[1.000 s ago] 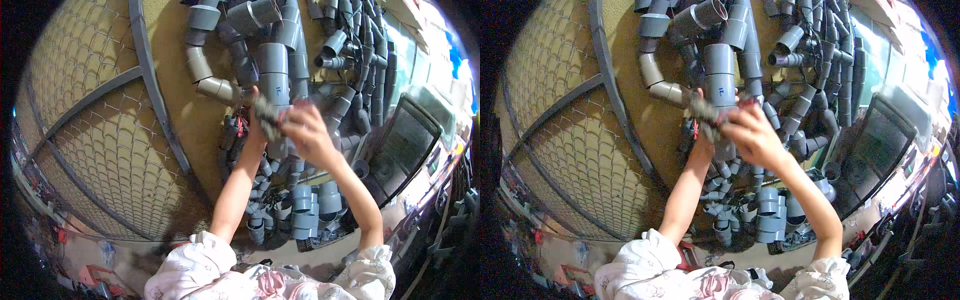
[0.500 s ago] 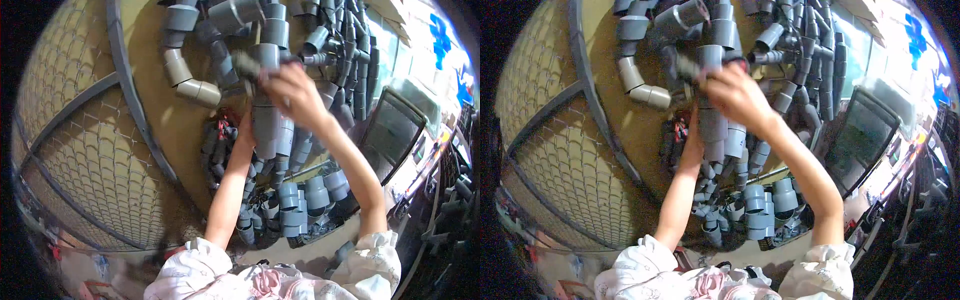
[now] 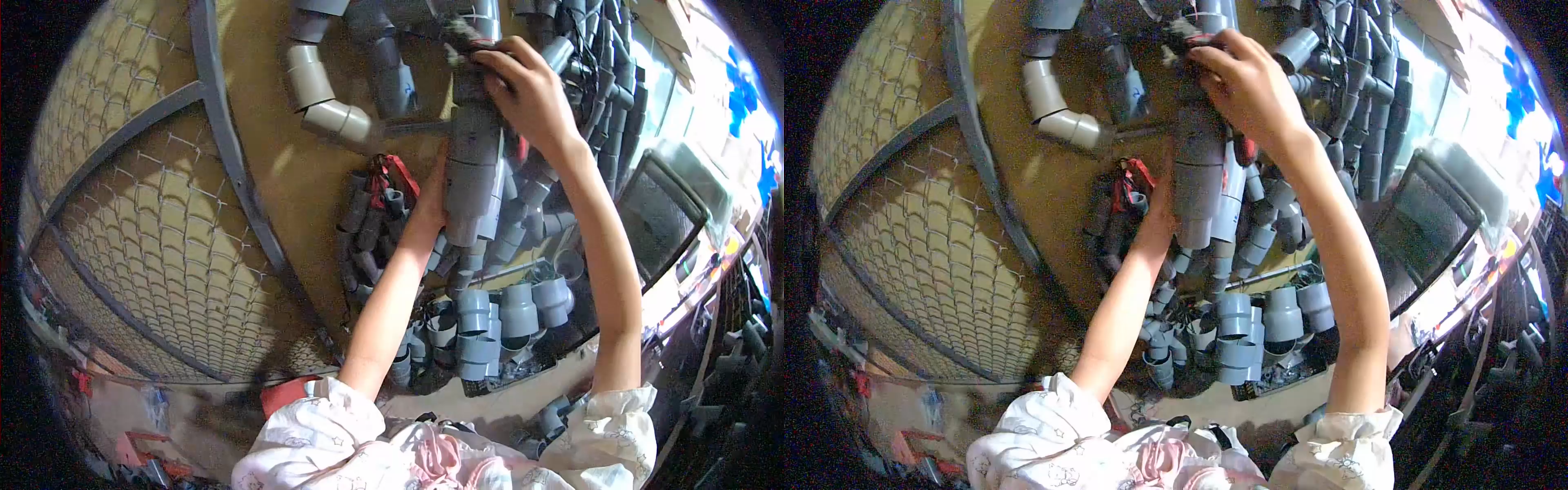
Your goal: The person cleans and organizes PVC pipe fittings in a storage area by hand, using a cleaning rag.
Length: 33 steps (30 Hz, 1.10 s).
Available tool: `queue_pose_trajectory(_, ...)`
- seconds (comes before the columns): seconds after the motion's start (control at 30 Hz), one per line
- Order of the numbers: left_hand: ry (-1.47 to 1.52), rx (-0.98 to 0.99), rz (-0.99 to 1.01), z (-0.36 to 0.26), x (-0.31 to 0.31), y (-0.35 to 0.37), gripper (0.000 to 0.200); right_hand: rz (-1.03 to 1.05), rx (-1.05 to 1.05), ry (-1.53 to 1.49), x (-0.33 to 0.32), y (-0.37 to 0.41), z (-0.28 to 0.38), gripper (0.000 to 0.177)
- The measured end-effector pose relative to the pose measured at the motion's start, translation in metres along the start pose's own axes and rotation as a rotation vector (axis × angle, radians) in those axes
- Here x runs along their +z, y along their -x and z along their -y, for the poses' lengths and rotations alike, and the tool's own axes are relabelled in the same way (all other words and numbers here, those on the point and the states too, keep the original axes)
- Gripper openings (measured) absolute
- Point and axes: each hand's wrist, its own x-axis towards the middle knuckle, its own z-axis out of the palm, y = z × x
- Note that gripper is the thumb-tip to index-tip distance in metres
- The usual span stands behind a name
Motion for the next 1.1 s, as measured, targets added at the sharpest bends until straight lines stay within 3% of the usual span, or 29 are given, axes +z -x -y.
queue_pose_trajectory(0.07,0.124,-0.013,0.180,0.008,-0.027,-0.011,0.055,0.021,-0.087,0.044,0.014,0.010,0.004,0.026)
queue_pose_trajectory(0.13,0.143,0.113,0.058,0.016,-0.025,-0.009,0.051,0.110,-0.151,-0.031,0.016,0.032,0.032,0.027)
queue_pose_trajectory(0.27,0.121,0.074,0.042,0.008,-0.021,0.002,0.050,0.372,-0.495,-0.034,0.013,0.089,0.083,0.021)
queue_pose_trajectory(0.37,0.118,0.056,0.096,0.006,-0.024,-0.001,0.049,0.216,-0.564,0.063,0.003,0.076,0.068,0.016)
queue_pose_trajectory(0.43,0.140,0.059,0.249,0.006,-0.033,-0.012,0.048,0.124,-0.429,0.118,-0.005,0.043,0.040,0.016)
queue_pose_trajectory(0.47,0.164,0.052,0.420,0.007,-0.042,-0.023,0.048,0.058,-0.299,0.127,-0.009,0.026,0.029,0.018)
queue_pose_trajectory(0.5,0.112,0.062,0.041,0.008,-0.012,-0.006,0.051,-0.028,-0.255,0.169,-0.007,0.013,0.011,0.020)
queue_pose_trajectory(0.57,0.096,-0.034,0.180,0.007,-0.019,-0.006,0.054,-0.040,-0.014,0.103,-0.005,0.003,-0.003,0.027)
queue_pose_trajectory(0.67,0.099,0.095,-0.087,0.007,0.014,0.008,0.054,-0.329,0.281,-0.246,0.024,0.032,0.001,0.020)
queue_pose_trajectory(0.73,-0.059,0.101,-0.155,0.001,0.029,0.021,0.055,-0.470,0.612,-0.501,0.041,0.074,0.038,0.022)
queue_pose_trajectory(0.8,-0.160,0.108,-0.108,-0.010,0.024,0.033,0.048,-0.401,0.904,-0.825,0.042,0.111,0.067,0.014)
queue_pose_trajectory(0.9,-0.771,0.452,-0.231,-0.004,0.054,0.057,0.053,-0.305,1.191,-0.908,0.044,0.098,0.061,0.015)
queue_pose_trajectory(0.93,-0.882,0.486,-0.245,-0.002,0.053,0.061,0.056,-0.200,1.000,-0.892,0.053,0.098,0.034,0.016)
queue_pose_trajectory(0.97,-0.990,0.519,-0.257,0.000,0.050,0.064,0.060,-0.287,1.204,-0.889,0.037,0.071,0.039,0.015)
queue_pose_trajectory(1.0,-1.097,0.554,-0.268,0.002,0.049,0.066,0.064,-0.287,1.106,-0.921,0.044,0.072,0.003,0.030)
queue_pose_trajectory(1.03,-1.067,0.516,-0.235,0.001,0.050,0.068,0.064,-0.411,1.309,-1.354,0.030,0.039,0.011,0.029)
queue_pose_trajectory(1.07,-1.036,0.475,-0.203,0.000,0.053,0.070,0.064,-0.418,1.213,-1.373,0.039,0.035,-0.019,0.026)
queue_pose_trajectory(1.1,-1.006,0.433,-0.173,-0.001,0.056,0.074,0.064,-0.349,1.034,-1.143,0.044,0.030,-0.029,0.025)
